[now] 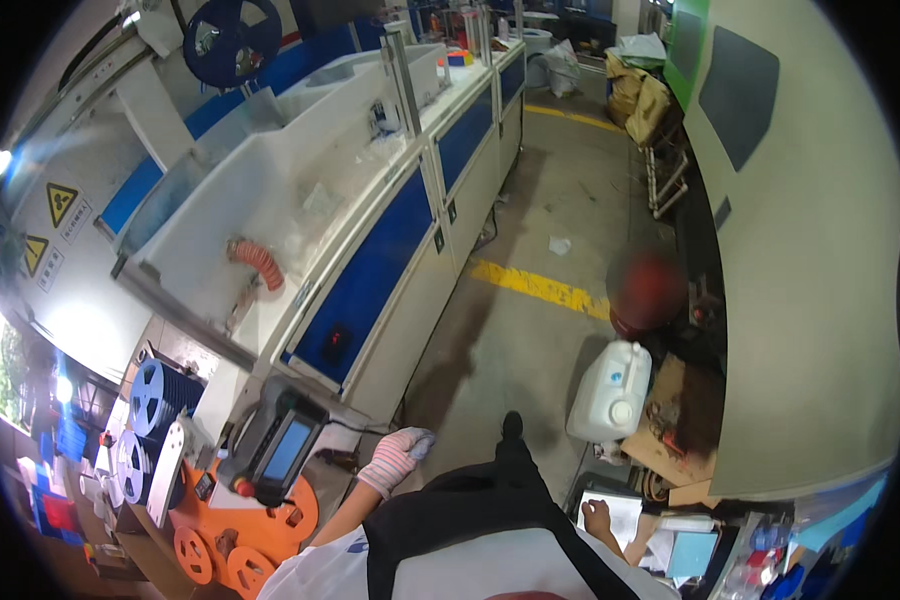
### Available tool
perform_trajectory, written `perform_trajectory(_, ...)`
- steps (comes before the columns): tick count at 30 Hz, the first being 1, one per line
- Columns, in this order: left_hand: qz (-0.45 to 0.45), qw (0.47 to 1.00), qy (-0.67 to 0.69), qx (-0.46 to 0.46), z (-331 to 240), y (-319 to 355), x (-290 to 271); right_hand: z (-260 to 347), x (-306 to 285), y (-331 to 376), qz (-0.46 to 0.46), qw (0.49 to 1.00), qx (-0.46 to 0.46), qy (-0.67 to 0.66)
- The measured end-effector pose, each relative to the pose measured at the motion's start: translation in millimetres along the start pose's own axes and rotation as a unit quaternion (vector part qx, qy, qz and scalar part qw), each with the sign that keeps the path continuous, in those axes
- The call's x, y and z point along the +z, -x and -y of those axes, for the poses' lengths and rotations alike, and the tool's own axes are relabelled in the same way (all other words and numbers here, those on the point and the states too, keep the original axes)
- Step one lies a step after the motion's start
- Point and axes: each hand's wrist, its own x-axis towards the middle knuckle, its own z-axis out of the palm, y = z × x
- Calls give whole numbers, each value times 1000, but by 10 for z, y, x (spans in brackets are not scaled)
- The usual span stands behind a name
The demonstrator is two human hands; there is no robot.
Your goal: The person places a plastic bag over a vertical machine component and secures it by wrapping blue and orange tape around the bag's body and base.
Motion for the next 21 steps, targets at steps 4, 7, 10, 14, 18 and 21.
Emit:
perform_trajectory(4,37,990,19,-133,-57,-1009,-183,574,-186,-1489,51,998,-27,-2)
perform_trajectory(7,43,998,-47,-9,-280,-1857,-359,1848,-692,-2195,-30,982,-189,10)
perform_trajectory(10,45,996,-65,28,-429,-2625,-430,2701,-1032,-2995,-65,959,-276,23)
perform_trajectory(14,80,995,-52,3,-14,-3275,-346,3843,-1344,-3653,26,948,-317,21)
perform_trajectory(18,121,991,-45,-44,340,-3994,-396,4784,-1411,-4415,114,900,-415,74)
perform_trajectory(21,148,983,-61,-85,542,-4799,-530,5297,-1318,-5144,115,875,-462,92)
